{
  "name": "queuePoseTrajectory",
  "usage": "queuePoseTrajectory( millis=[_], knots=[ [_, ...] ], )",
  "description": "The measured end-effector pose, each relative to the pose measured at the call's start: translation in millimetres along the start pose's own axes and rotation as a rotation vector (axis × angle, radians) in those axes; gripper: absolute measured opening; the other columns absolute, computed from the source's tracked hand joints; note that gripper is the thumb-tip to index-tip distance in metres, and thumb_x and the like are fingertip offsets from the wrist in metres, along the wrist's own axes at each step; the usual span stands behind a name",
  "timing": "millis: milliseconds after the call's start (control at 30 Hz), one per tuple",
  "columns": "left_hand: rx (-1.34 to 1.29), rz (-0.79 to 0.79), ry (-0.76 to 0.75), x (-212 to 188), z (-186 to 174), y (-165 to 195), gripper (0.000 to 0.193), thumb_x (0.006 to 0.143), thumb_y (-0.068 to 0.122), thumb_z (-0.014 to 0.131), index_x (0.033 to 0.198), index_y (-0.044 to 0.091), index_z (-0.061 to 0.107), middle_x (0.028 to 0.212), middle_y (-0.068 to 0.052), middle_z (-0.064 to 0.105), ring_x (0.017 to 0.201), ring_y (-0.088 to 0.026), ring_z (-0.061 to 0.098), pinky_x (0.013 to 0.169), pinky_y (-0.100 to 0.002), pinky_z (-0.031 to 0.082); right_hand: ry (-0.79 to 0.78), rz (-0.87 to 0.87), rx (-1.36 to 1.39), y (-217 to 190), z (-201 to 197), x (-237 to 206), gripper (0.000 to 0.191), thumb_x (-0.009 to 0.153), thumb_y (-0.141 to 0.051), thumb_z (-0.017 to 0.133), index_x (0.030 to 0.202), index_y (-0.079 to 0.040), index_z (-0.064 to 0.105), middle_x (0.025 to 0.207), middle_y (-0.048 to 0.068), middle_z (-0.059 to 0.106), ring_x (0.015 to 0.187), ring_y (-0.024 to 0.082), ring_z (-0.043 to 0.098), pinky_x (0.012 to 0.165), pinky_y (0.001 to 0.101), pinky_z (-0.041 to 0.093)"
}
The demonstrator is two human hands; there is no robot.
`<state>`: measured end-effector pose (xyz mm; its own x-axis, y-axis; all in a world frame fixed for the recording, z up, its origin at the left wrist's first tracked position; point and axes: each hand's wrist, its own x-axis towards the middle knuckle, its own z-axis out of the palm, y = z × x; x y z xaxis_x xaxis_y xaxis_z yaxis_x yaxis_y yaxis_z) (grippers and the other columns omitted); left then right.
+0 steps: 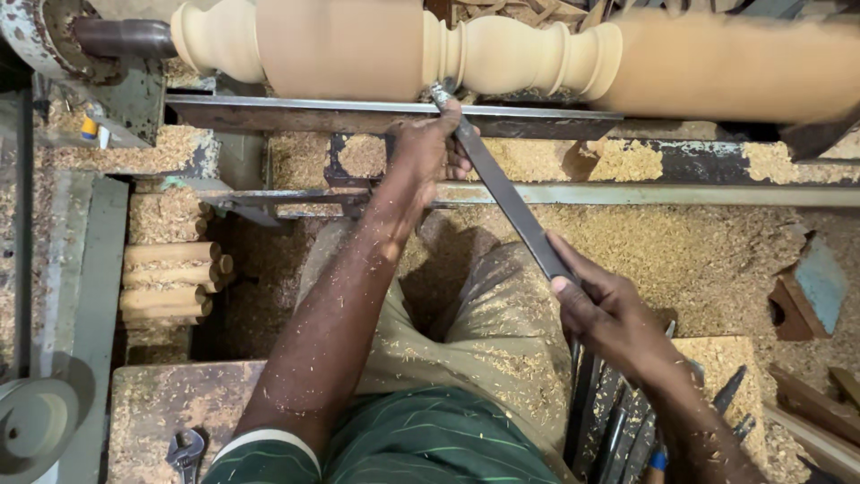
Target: The person shapes a spinning wooden piece on a lathe using various chisels, picking them up one at a time from a nearby surface and applying them to the wood to carve details.
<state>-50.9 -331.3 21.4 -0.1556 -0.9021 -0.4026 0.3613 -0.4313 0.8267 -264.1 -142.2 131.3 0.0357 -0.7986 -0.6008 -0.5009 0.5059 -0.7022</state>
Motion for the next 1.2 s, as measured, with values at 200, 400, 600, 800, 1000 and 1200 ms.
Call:
queuePoseTrajectory(
  millis=[200, 400, 600, 800, 1000, 1200],
  knots=[
    [-0.029, 0.010, -0.021, 0.8, 2.9, -1.7, 0.044, 0.101, 0.037, 0.056, 0.085, -0.002, 0.069, 0.067, -0.010, 0.065, 0.050, -0.016, 0.061, 0.042, -0.029, 0.051, -0.014, 0.069, -0.067, -8.6, -25.5, 4.6, 0.064, 0.096, -0.037, 0.055, 0.158, -0.039, 0.037, 0.052, -0.001, 0.043, 0.044, 0.014, 0.038, 0.040, 0.0283, 0.036],
    [-0.057, 0.000, 0.024, 13.4, 2.9, -5.0, 0.040, 0.097, 0.036, 0.065, 0.079, 0.000, 0.065, 0.060, -0.009, 0.063, 0.045, -0.018, 0.060, 0.039, -0.031, 0.047, -0.115, 0.073, -0.042, -10.0, -41.3, 18.6, 0.069, 0.097, -0.038, 0.051, 0.161, -0.042, 0.027, 0.051, -0.001, 0.045, 0.040, 0.013, 0.035, 0.036, 0.0276, 0.034],
    [-0.067, -0.005, 0.000, 17.7, -5.5, -2.6, 0.042, 0.097, 0.037, 0.066, 0.075, 0.001, 0.062, 0.058, -0.008, 0.061, 0.043, -0.018, 0.059, 0.037, -0.030, 0.045, -0.116, 0.088, 0.034, -9.4, -25.3, 18.2, 0.068, 0.097, -0.036, 0.050, 0.162, -0.043, 0.030, 0.048, 0.001, 0.042, 0.038, 0.013, 0.035, 0.033, 0.0281, 0.034],
    [-0.041, 0.016, -0.016, 1.6, -12.9, 9.5, 0.040, 0.098, 0.033, 0.065, 0.076, 0.000, 0.064, 0.056, -0.009, 0.060, 0.042, -0.016, 0.058, 0.037, -0.029, 0.044, -0.097, 0.111, 0.129, -20.2, 1.4, 1.7, 0.070, 0.096, -0.033, 0.051, 0.163, -0.044, 0.030, 0.049, -0.001, 0.040, 0.040, 0.013, 0.035, 0.035, 0.0275, 0.033],
    [-0.008, 0.036, 0.017, -11.9, -18.8, 20.6, 0.039, 0.097, 0.030, 0.066, 0.073, 0.000, 0.065, 0.056, -0.010, 0.063, 0.041, -0.016, 0.057, 0.035, -0.029, 0.046, -0.048, 0.154, 0.151, -38.4, 30.6, -14.6, 0.069, 0.098, -0.034, 0.053, 0.163, -0.045, 0.030, 0.050, -0.002, 0.036, 0.042, 0.013, 0.034, 0.037, 0.0270, 0.033],
    [-0.011, 0.050, -0.039, -8.9, -32.0, 19.1, 0.040, 0.098, 0.031, 0.066, 0.072, 0.000, 0.067, 0.056, -0.011, 0.063, 0.040, -0.016, 0.056, 0.034, -0.030, 0.043, -0.024, 0.148, 0.216, -51.4, 56.8, -27.0, 0.071, 0.098, -0.033, 0.052, 0.164, -0.042, 0.028, 0.049, -0.002, 0.033, 0.040, 0.013, 0.031, 0.035, 0.0281, 0.031]
  ],
)
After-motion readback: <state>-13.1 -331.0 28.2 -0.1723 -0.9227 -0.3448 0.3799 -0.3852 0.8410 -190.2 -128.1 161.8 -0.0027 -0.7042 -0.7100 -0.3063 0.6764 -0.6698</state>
